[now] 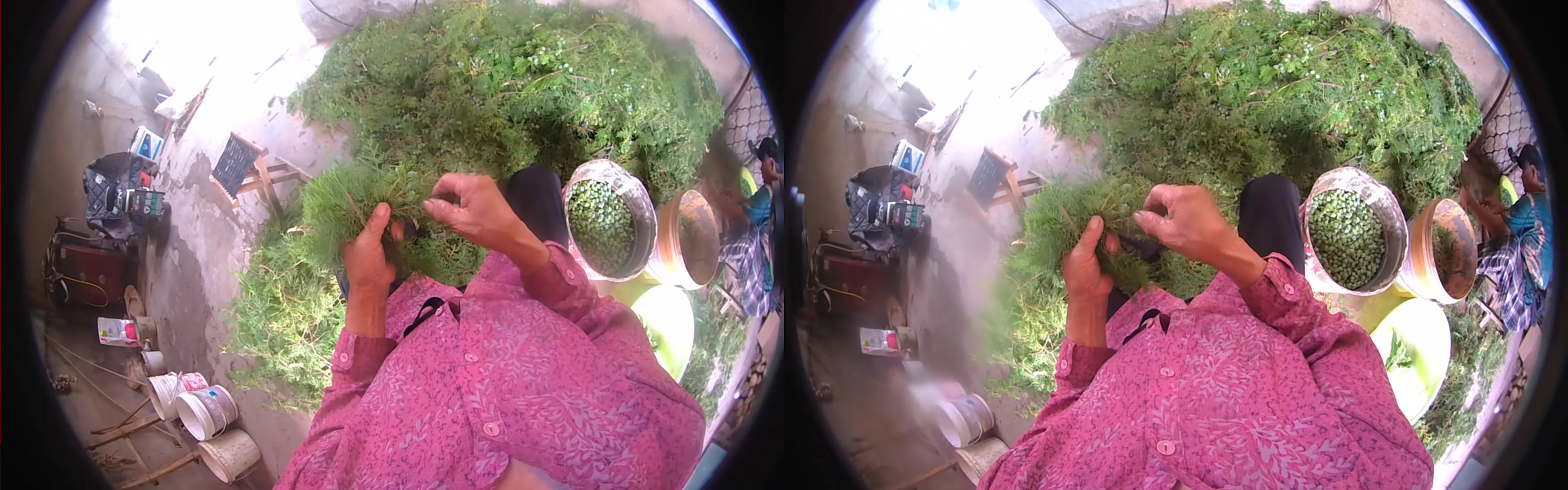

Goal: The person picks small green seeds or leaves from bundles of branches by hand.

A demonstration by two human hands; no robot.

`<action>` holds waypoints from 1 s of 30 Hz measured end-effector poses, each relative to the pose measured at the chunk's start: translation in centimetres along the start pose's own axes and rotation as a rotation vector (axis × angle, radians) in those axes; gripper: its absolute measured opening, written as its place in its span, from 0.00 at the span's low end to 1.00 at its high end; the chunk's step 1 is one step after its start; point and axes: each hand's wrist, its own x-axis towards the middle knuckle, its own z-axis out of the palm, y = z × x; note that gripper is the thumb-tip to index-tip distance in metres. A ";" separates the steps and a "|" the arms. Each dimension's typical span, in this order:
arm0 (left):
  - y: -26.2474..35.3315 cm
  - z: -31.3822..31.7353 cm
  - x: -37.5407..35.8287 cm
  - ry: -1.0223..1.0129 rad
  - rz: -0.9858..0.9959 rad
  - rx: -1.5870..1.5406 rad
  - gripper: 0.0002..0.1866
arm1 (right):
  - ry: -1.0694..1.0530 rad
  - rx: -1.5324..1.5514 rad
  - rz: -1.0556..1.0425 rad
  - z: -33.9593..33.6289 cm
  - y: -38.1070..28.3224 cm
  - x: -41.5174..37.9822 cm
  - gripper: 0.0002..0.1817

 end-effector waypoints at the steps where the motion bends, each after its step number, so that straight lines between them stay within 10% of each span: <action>1: -0.1 -0.1 0.2 0.026 -0.020 -0.013 0.10 | -0.003 0.000 0.000 0.1 -0.2 -0.3 0.12; 14: -0.2 1.0 0.6 0.162 -0.081 0.012 0.07 | -0.282 0.532 0.017 -1.0 -3.2 -3.1 0.07; 20: -0.6 -0.1 0.5 0.115 0.047 0.032 0.08 | -0.145 1.298 0.234 -1.9 -1.7 -1.6 0.04; 30: -0.4 1.1 -1.1 0.003 0.058 0.155 0.10 | -0.089 0.571 0.290 0.2 0.4 -0.5 0.12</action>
